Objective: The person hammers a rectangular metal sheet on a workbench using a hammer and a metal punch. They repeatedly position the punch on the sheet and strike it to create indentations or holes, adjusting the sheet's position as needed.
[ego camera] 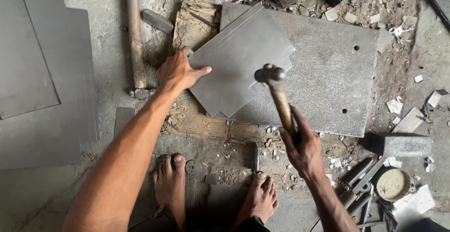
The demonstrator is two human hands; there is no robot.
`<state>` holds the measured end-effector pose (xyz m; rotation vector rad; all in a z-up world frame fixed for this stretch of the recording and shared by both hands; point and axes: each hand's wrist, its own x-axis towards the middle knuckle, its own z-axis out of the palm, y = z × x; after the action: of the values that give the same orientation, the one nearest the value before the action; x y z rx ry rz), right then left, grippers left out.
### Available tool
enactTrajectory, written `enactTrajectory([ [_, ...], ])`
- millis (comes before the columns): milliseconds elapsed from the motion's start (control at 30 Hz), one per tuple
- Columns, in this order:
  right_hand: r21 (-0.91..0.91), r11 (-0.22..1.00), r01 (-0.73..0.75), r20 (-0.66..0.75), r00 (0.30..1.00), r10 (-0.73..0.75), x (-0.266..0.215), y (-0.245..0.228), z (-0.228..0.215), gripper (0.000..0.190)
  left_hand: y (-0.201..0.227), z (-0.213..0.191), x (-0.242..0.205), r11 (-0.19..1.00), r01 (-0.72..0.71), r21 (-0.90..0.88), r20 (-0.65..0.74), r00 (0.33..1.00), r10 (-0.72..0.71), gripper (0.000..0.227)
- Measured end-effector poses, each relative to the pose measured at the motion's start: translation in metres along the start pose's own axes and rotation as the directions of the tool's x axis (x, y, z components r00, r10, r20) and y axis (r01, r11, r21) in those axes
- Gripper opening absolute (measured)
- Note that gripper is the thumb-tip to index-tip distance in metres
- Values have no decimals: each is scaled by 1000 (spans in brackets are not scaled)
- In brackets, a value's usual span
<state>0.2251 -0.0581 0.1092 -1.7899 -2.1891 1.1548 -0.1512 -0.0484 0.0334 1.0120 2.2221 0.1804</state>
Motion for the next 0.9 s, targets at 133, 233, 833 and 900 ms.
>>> enactTrajectory([
  [133, -47, 998, -40, 37, 998, 41, 5, 7, 4, 64, 2, -2, 1, 998, 42, 48, 48, 998, -45, 88],
  [233, -54, 997, -63, 34, 997, 65, 2, 6, 7, 64, 0, -2, -3, 997, -71, -5, -53, 996, 70, 99],
  [833, -14, 999, 46, 109, 993, -44, -6, 1, 12, 64, 5, -4, -3, 999, 40, -15, 27, 999, -39, 89],
  [900, -4, 1000, 13, 138, 990, -13, -7, 3, 10, 63, 6, -1, -6, 999, 45, 20, 31, 998, -46, 87],
])
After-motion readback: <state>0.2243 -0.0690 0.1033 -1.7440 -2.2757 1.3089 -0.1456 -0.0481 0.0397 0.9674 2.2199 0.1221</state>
